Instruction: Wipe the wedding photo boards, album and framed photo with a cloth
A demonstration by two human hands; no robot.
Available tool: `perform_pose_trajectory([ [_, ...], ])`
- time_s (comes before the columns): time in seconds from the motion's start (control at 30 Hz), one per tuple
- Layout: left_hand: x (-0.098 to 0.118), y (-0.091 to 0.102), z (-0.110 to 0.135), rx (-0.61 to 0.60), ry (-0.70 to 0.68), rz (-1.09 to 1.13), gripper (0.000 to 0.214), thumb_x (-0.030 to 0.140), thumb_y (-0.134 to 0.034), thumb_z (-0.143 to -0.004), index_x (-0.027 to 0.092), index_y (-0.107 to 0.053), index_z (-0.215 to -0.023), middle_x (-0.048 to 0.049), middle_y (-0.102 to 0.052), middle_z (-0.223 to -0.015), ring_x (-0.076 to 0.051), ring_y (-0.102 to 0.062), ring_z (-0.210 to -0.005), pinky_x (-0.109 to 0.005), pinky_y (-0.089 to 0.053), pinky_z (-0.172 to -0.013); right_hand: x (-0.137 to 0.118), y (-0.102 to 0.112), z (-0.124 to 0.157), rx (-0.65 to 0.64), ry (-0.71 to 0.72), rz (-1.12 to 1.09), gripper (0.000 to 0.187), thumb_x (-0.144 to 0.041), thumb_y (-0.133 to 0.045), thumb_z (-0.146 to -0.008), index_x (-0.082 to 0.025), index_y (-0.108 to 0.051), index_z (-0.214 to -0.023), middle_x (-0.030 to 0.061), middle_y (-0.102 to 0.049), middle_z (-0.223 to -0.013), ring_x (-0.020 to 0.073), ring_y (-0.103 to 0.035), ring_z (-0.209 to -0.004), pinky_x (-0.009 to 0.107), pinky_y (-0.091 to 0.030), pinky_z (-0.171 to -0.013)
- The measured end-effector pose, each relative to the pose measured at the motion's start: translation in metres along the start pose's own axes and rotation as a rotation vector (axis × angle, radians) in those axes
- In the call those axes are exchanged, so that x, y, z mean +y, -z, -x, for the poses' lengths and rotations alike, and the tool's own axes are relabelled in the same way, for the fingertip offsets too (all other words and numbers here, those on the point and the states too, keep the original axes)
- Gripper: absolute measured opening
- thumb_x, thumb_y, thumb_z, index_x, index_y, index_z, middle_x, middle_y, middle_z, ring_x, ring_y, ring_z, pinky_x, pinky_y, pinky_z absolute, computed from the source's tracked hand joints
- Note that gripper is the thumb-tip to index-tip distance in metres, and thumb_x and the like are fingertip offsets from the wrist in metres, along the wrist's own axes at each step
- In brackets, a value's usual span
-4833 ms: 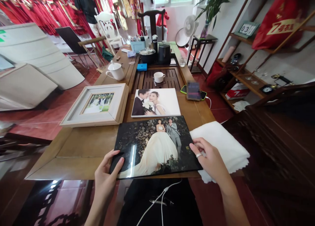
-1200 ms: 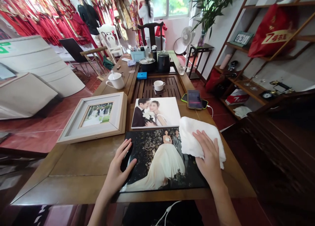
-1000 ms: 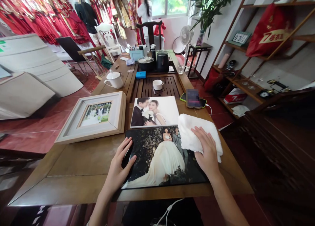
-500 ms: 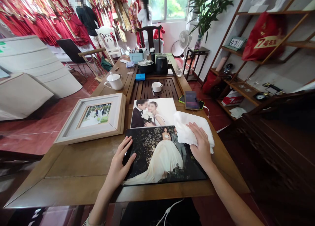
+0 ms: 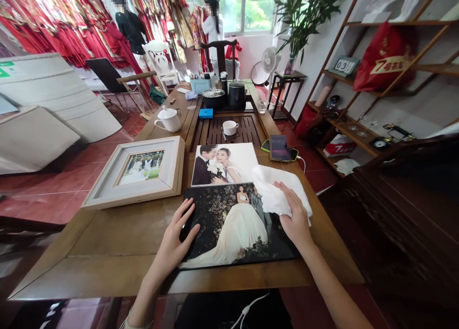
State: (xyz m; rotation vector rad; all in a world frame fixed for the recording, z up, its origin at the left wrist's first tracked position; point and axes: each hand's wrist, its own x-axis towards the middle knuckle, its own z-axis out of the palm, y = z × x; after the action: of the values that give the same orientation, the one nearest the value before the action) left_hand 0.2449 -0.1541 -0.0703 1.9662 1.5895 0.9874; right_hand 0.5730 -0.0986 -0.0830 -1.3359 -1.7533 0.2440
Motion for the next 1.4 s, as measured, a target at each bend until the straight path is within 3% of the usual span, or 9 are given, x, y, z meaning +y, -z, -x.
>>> perform_pose_trajectory([
  [0.37, 0.002, 0.003, 0.007, -0.014, 0.002, 0.019, 0.047, 0.03, -0.05, -0.095, 0.032, -0.041, -0.141, -0.0058, -0.036, -0.153, -0.025, -0.027, -0.144, -0.051, -0.029, -0.116, -0.015, 0.009, 0.019, 0.006, 0.006, 0.004, 0.067, -0.004, -0.043, -0.072, -0.026, -0.05, -0.134, 0.0044, -0.058, -0.137, 0.0235, -0.048, -0.132, 0.048, -0.033, -0.114],
  [0.73, 0.006, 0.007, 0.007, 0.002, 0.033, 0.067, 0.048, 0.031, -0.053, -0.093, 0.032, -0.043, -0.14, -0.006, -0.04, -0.15, -0.025, -0.028, -0.143, -0.053, -0.028, -0.116, -0.019, 0.01, 0.024, -0.103, 0.094, 0.163, 0.068, -0.005, -0.045, -0.073, -0.028, -0.047, -0.136, 0.0055, -0.055, -0.139, 0.0265, -0.046, -0.134, 0.053, -0.033, -0.112],
  [0.9, 0.002, 0.005, 0.007, 0.012, 0.032, 0.046, 0.047, 0.032, -0.053, -0.093, 0.031, -0.044, -0.139, -0.0062, -0.041, -0.149, -0.025, -0.03, -0.142, -0.051, -0.03, -0.116, -0.021, 0.017, 0.021, -0.064, 0.176, 0.144, 0.065, -0.002, -0.044, -0.079, -0.028, -0.046, -0.139, 0.0077, -0.057, -0.136, 0.0254, -0.049, -0.131, 0.05, -0.04, -0.108],
  [1.07, 0.02, 0.009, 0.006, 0.065, 0.022, -0.046, 0.045, 0.033, -0.052, -0.093, 0.029, -0.046, -0.138, -0.0065, -0.046, -0.146, -0.027, -0.033, -0.141, -0.051, -0.025, -0.118, -0.058, 0.022, 0.017, -0.099, 0.398, 0.147, 0.053, -0.006, -0.04, -0.089, -0.027, -0.05, -0.136, 0.0063, -0.061, -0.132, 0.0255, -0.049, -0.131, 0.053, -0.033, -0.111],
  [1.17, 0.048, 0.013, 0.005, 0.065, 0.052, 0.1, 0.045, 0.039, -0.043, -0.096, 0.028, -0.044, -0.14, -0.0068, -0.044, -0.147, -0.026, -0.04, -0.137, -0.045, -0.035, -0.113, -0.097, 0.008, 0.021, -0.182, 0.553, 0.125, 0.042, -0.01, -0.036, -0.094, -0.025, -0.058, -0.127, 0.0022, -0.065, -0.129, 0.0232, -0.046, -0.134, 0.053, -0.025, -0.115],
  [1.23, 0.062, 0.015, 0.002, 0.03, 0.108, 0.229, 0.051, 0.045, -0.048, -0.093, 0.027, -0.043, -0.14, -0.0078, -0.049, -0.144, -0.026, -0.048, -0.13, -0.041, -0.043, -0.106, -0.117, -0.004, 0.025, -0.192, 0.645, 0.093, 0.037, -0.01, -0.041, -0.094, -0.024, -0.062, -0.122, -0.0007, -0.067, -0.125, 0.0207, -0.045, -0.134, 0.049, -0.023, -0.117],
  [1.33, 0.066, 0.018, -0.001, 0.083, 0.259, 0.287, 0.049, 0.046, -0.065, -0.081, 0.024, -0.057, -0.125, -0.0073, -0.064, -0.123, -0.027, -0.061, -0.111, -0.039, -0.052, -0.094, -0.124, -0.015, 0.029, -0.212, 0.688, 0.037, 0.033, -0.012, -0.046, -0.093, -0.023, -0.061, -0.121, -0.0001, -0.066, -0.126, 0.0201, -0.044, -0.135, 0.049, -0.019, -0.119],
  [1.4, 0.058, 0.023, 0.0, 0.175, 0.354, 0.273, 0.045, 0.046, -0.068, -0.078, 0.022, -0.062, -0.116, -0.0063, -0.069, -0.111, -0.026, -0.065, -0.1, -0.037, -0.054, -0.085, -0.111, -0.011, 0.03, -0.27, 0.581, 0.101, 0.04, -0.018, -0.054, -0.091, -0.022, -0.055, -0.131, 0.0045, -0.059, -0.136, 0.0254, -0.039, -0.138, 0.057, -0.013, -0.119],
])
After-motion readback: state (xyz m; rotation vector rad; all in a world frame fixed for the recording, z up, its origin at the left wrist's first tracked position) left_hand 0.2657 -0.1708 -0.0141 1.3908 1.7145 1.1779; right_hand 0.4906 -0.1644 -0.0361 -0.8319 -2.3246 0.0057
